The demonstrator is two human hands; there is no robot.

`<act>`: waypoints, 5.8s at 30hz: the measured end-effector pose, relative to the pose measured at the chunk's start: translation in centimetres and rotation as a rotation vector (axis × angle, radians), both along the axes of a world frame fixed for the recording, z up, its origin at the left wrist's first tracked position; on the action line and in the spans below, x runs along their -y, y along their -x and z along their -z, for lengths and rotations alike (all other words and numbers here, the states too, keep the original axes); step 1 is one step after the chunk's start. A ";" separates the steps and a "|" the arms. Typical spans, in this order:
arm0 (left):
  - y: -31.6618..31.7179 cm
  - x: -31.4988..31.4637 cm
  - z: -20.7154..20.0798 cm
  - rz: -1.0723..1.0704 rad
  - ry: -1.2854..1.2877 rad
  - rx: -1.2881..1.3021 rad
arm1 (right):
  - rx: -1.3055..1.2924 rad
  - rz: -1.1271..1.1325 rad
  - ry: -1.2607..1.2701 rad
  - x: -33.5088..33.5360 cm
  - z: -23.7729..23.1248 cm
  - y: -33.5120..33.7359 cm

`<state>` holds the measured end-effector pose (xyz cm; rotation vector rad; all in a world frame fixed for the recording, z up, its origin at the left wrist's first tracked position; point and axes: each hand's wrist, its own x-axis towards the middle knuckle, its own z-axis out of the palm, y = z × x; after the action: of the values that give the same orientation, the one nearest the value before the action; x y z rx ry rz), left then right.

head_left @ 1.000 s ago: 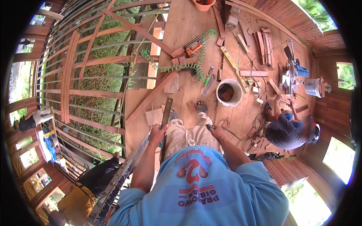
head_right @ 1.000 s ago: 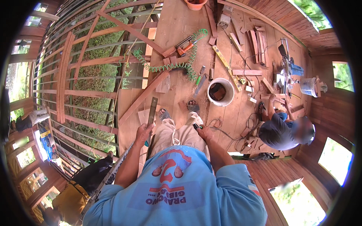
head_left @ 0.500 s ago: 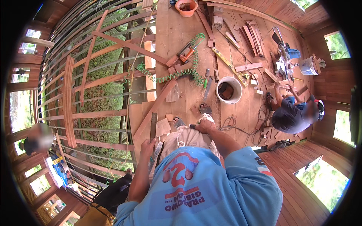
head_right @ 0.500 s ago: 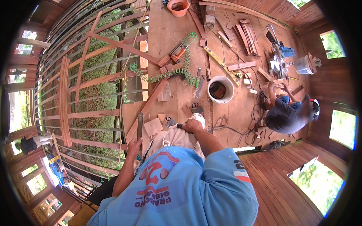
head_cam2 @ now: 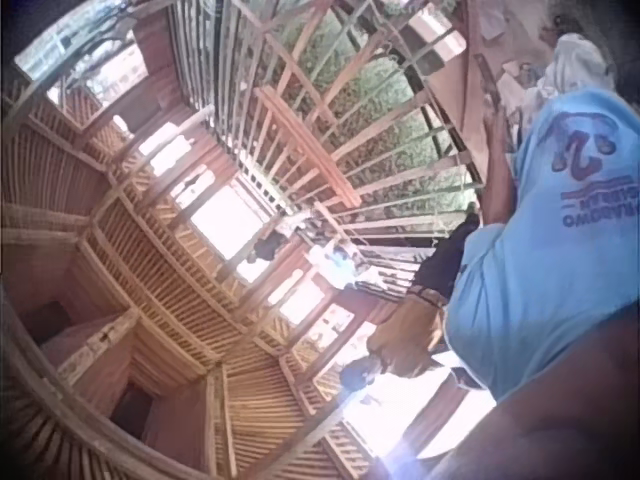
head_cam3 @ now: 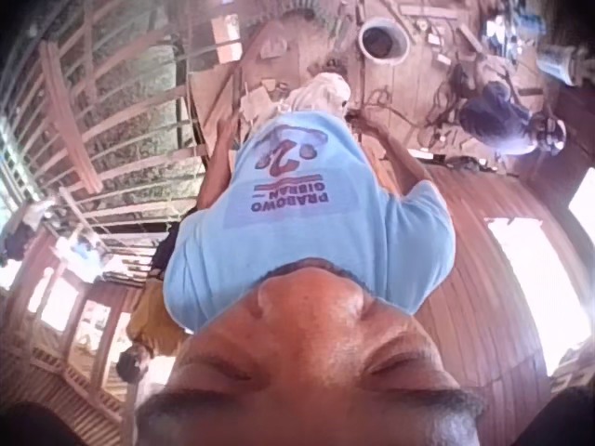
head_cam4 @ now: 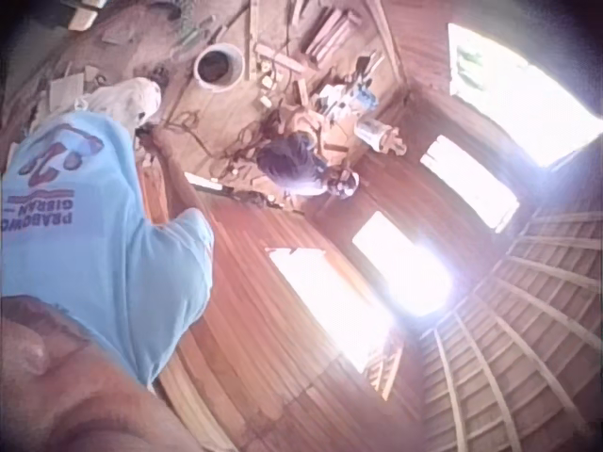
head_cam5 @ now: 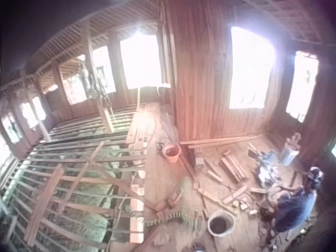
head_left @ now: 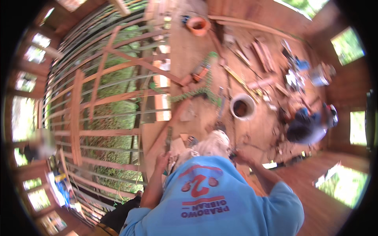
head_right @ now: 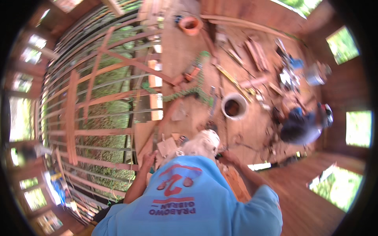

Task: The person measures and marks wooden planks using a metal ruler and a marker. They repeatedly position the ruler on the wood, draw lines, and move to different sections of the construction site to continue marking.

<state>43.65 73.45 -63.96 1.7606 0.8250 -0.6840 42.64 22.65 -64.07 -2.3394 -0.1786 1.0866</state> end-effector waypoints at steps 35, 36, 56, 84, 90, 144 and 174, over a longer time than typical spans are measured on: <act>3.3 -3.6 -1.9 -0.026 -0.012 -0.079 | 0.055 -0.063 0.146 -17.0 3.6 -8.0; 3.2 -3.3 -1.8 0.016 -0.038 0.037 | 0.049 -0.043 0.145 -16.8 3.5 -7.9; -8.1 0.9 -1.9 0.289 0.014 -0.037 | 0.003 0.235 0.046 -15.3 1.9 -5.4; -3.8 -0.6 -1.9 0.383 -0.153 0.101 | -0.054 0.316 -0.695 -7.0 -4.6 -0.3; -4.1 0.0 -1.2 0.397 -0.117 0.098 | -0.118 0.174 -0.506 -7.2 -8.2 -1.3; -8.9 2.8 -0.5 0.419 -0.019 -0.047 | -0.131 0.373 -0.441 -1.4 -7.4 2.5; -31.9 20.1 -4.7 0.301 -0.053 0.106 | 0.129 0.401 0.011 17.8 -15.2 -13.3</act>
<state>75.59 53.34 -59.22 1.9731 0.5136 -0.7623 55.98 4.89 -48.90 -2.3204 0.2417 0.7429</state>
